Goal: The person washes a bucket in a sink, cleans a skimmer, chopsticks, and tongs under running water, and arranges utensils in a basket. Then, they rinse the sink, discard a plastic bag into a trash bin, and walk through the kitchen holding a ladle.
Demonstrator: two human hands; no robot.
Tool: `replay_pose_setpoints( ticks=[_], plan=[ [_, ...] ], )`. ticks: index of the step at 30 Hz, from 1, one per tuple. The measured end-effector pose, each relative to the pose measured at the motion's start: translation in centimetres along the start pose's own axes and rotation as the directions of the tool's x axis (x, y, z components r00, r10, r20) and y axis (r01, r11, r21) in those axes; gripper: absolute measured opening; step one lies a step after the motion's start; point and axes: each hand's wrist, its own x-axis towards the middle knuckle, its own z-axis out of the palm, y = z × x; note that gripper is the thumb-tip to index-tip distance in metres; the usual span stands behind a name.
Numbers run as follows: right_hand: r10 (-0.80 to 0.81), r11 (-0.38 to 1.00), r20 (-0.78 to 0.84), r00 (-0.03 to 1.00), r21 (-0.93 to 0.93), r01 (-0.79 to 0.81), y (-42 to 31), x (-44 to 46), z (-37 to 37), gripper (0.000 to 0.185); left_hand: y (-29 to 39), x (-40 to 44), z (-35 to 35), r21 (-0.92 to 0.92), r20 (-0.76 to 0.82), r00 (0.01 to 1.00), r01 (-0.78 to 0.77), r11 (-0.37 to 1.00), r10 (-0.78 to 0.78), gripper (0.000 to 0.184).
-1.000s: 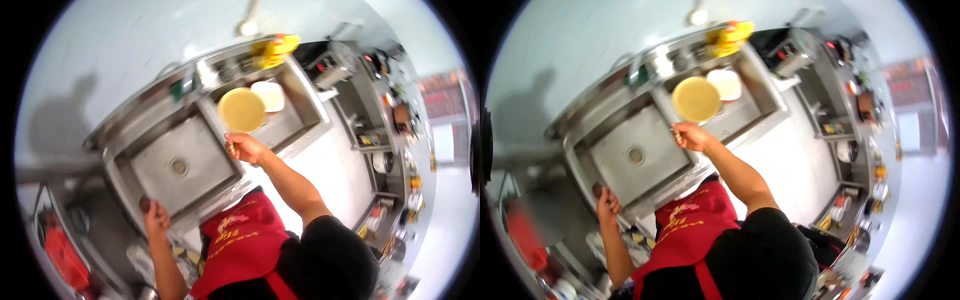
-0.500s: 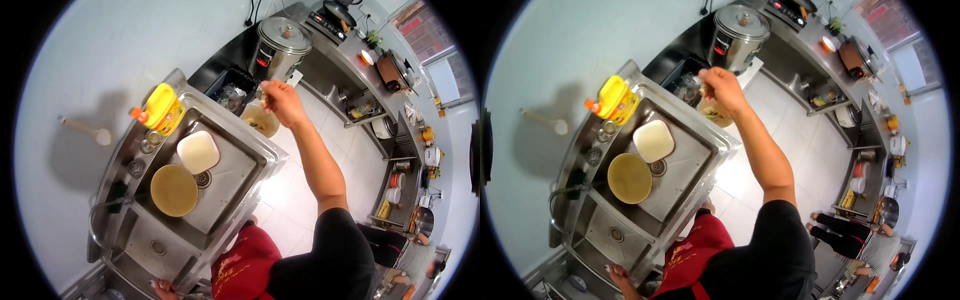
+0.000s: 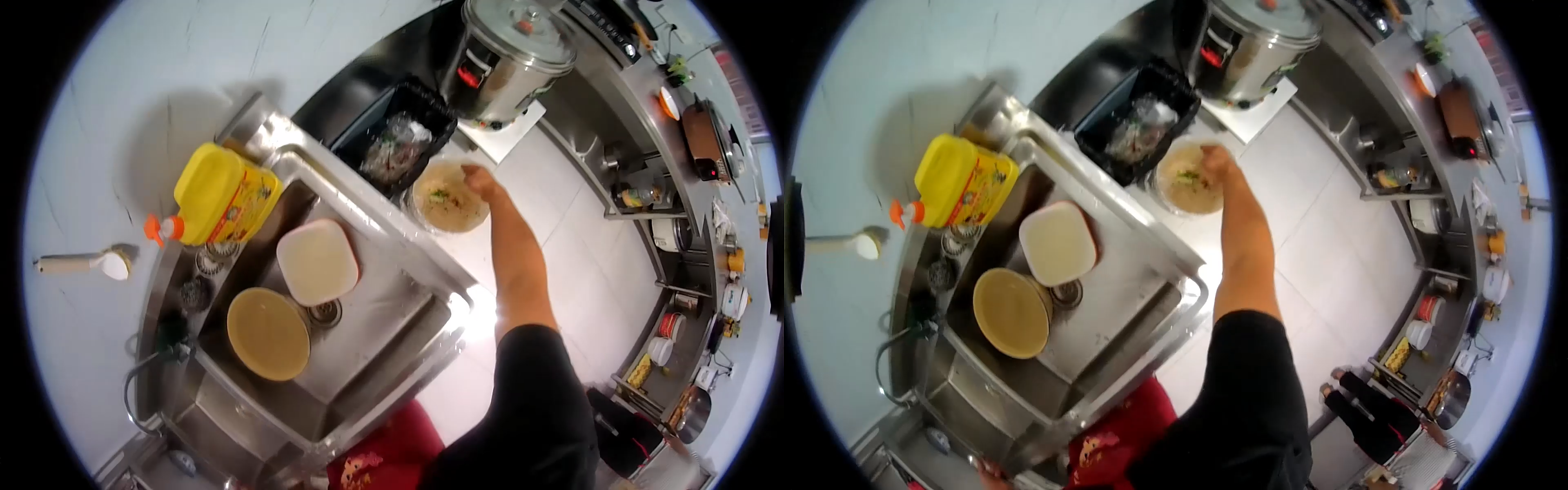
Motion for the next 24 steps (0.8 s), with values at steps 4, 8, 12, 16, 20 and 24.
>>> replay_pose_setpoints(
  ticks=[4, 8, 12, 16, 20, 24],
  plan=[
    [0.050, 0.922, -0.311, 0.949, -0.351, -0.164, -2.7, 0.1, 0.2, 0.022, 0.1, -1.7, 6.4, -0.307, 0.052, 0.995, 0.093, 0.947, -0.081, 0.034],
    [-0.546, 0.250, -0.062, 0.836, -0.964, 0.092, -8.6, -3.4, 0.5, 0.010, -0.7, -7.0, 11.6, -0.238, -0.127, 0.991, 0.014, 0.971, -0.045, 0.031],
    [-0.081, 0.896, -0.446, 0.891, -0.425, -0.132, -17.9, -4.9, 1.6, 0.021, -2.0, -5.2, 7.8, -0.477, 0.044, 0.997, 0.070, 0.876, -0.055, 0.029],
    [-0.288, 0.957, -0.401, 0.870, -0.086, 0.277, -35.9, -17.3, 17.1, 0.019, -2.9, -4.6, 6.9, -0.610, 0.111, 0.992, 0.116, 0.784, -0.060, 0.026],
    [-0.179, 0.981, 0.258, 0.949, -0.024, 0.191, -44.6, -28.2, 37.3, 0.025, -3.1, -5.0, 5.2, -0.710, 0.205, 0.977, 0.183, 0.680, -0.049, 0.023],
    [-0.435, 0.792, 0.344, 0.832, -0.293, 0.536, -43.7, -26.4, 56.1, 0.048, -3.3, -3.4, 1.9, -0.702, 0.286, 0.957, 0.238, 0.671, -0.039, 0.021]
  ],
)
